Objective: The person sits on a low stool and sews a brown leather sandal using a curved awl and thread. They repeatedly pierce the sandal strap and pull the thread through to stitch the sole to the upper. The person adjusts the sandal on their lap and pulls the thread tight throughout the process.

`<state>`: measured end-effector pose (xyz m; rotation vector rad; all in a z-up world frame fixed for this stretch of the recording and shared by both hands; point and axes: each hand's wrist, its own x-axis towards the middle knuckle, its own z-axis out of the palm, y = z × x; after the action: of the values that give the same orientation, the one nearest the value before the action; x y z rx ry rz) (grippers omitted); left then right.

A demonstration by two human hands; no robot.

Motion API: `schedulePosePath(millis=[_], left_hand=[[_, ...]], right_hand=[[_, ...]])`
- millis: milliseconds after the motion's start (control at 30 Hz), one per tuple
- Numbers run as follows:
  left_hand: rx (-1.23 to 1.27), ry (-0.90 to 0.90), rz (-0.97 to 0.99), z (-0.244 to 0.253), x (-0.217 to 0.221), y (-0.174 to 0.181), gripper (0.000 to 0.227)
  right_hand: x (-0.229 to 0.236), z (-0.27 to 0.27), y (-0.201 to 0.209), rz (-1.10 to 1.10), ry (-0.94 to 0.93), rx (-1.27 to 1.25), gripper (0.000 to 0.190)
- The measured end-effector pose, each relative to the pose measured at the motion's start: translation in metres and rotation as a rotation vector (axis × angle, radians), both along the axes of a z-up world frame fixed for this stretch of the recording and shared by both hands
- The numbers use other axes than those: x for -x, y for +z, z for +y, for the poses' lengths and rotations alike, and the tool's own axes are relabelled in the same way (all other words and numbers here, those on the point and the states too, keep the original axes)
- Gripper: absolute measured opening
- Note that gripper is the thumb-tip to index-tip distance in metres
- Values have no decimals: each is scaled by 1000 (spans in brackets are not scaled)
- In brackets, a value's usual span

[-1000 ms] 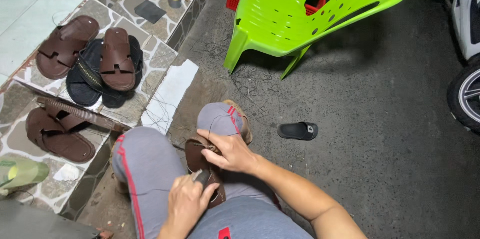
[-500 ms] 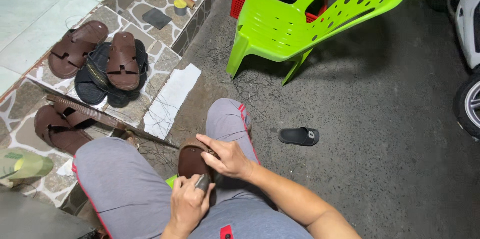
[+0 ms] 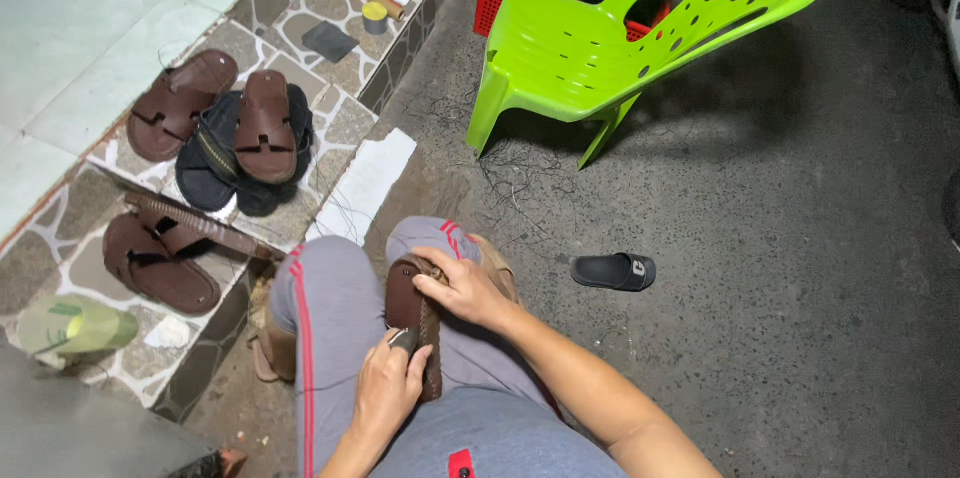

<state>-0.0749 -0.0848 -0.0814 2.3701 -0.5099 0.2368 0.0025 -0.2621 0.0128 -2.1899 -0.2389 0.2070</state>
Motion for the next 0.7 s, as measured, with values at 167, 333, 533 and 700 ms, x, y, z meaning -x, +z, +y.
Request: schedulePosePath(millis=[167, 333, 533, 700], left_hand=[[280, -34, 104, 20, -14, 25, 22], [449, -101, 175, 48, -28, 80, 17], [1267, -337, 553, 41, -47, 80, 15], [1581, -197, 592, 4, -103, 87, 25]], right_hand=[[2, 15, 12, -16, -85, 355, 48], [17, 6, -3, -228, -58, 171, 49], [35, -15, -12, 130, -64, -130, 17], [37, 0, -9, 402, -183, -514, 14]])
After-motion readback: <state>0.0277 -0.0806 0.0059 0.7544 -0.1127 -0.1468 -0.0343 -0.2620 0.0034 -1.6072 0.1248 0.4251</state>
